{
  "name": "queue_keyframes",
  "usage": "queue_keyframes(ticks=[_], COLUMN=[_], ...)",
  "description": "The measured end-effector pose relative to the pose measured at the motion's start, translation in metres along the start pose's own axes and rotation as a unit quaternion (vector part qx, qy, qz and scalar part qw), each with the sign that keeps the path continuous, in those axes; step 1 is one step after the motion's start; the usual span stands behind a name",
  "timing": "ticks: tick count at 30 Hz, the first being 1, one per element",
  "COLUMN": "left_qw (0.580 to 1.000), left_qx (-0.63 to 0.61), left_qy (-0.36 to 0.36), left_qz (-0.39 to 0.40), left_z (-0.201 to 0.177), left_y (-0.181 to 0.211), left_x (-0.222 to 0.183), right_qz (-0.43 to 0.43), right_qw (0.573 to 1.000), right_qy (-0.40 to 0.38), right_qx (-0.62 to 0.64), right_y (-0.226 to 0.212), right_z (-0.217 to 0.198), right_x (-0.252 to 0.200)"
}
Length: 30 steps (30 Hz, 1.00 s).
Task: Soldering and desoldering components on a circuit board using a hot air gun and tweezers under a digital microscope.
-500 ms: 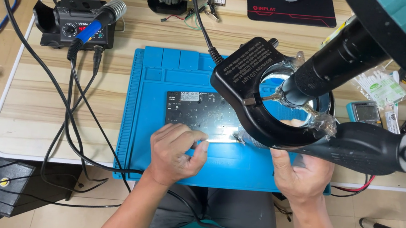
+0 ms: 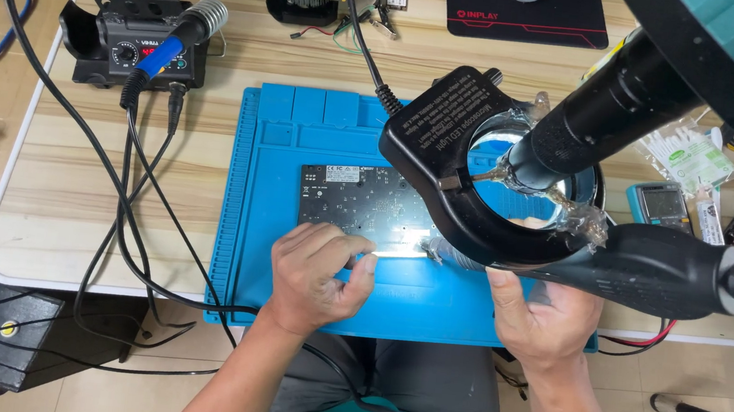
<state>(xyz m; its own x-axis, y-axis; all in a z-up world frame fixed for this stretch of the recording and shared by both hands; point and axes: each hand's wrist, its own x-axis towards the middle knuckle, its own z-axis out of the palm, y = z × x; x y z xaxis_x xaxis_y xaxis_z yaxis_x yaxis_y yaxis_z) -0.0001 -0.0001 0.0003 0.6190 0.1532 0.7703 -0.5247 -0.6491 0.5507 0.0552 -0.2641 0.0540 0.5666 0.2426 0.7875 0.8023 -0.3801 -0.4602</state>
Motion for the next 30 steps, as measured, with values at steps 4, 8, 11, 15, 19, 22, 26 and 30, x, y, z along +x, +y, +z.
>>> queue_keyframes(ticks=[4,8,11,15,19,22,26,30], left_qw=[1.0,1.0,1.0,1.0,1.0,1.0,1.0,1.0], left_qx=[0.001,0.0,0.005,0.003,0.011,0.002,0.0,0.003], left_qy=[-0.001,-0.002,-0.003,-0.004,-0.005,-0.003,-0.007,-0.007], left_qz=[0.002,0.003,0.005,-0.001,0.003,0.002,-0.002,0.002], left_z=[0.0,0.0,0.0,0.001,0.002,0.002,0.001,0.001], left_y=[0.0,0.0,-0.001,0.0,-0.002,-0.002,-0.001,-0.001], left_x=[0.0,0.001,0.0,-0.001,-0.002,-0.002,-0.001,-0.001], right_qz=[-0.007,0.0,-0.003,0.008,0.011,0.007,0.002,0.003], right_qw=[1.0,1.0,1.0,1.0,1.0,1.0,0.999,1.0], right_qy=[0.007,0.0,0.01,0.007,0.011,0.007,0.015,0.014], right_qx=[-0.009,-0.018,-0.021,-0.016,-0.027,-0.018,-0.028,-0.026], right_y=[0.002,0.004,0.002,0.004,0.005,0.005,0.005,0.006], right_z=[0.0,-0.002,-0.001,-0.002,-0.002,-0.002,-0.001,-0.002], right_x=[-0.003,-0.007,-0.007,-0.01,-0.012,-0.011,-0.013,-0.015])
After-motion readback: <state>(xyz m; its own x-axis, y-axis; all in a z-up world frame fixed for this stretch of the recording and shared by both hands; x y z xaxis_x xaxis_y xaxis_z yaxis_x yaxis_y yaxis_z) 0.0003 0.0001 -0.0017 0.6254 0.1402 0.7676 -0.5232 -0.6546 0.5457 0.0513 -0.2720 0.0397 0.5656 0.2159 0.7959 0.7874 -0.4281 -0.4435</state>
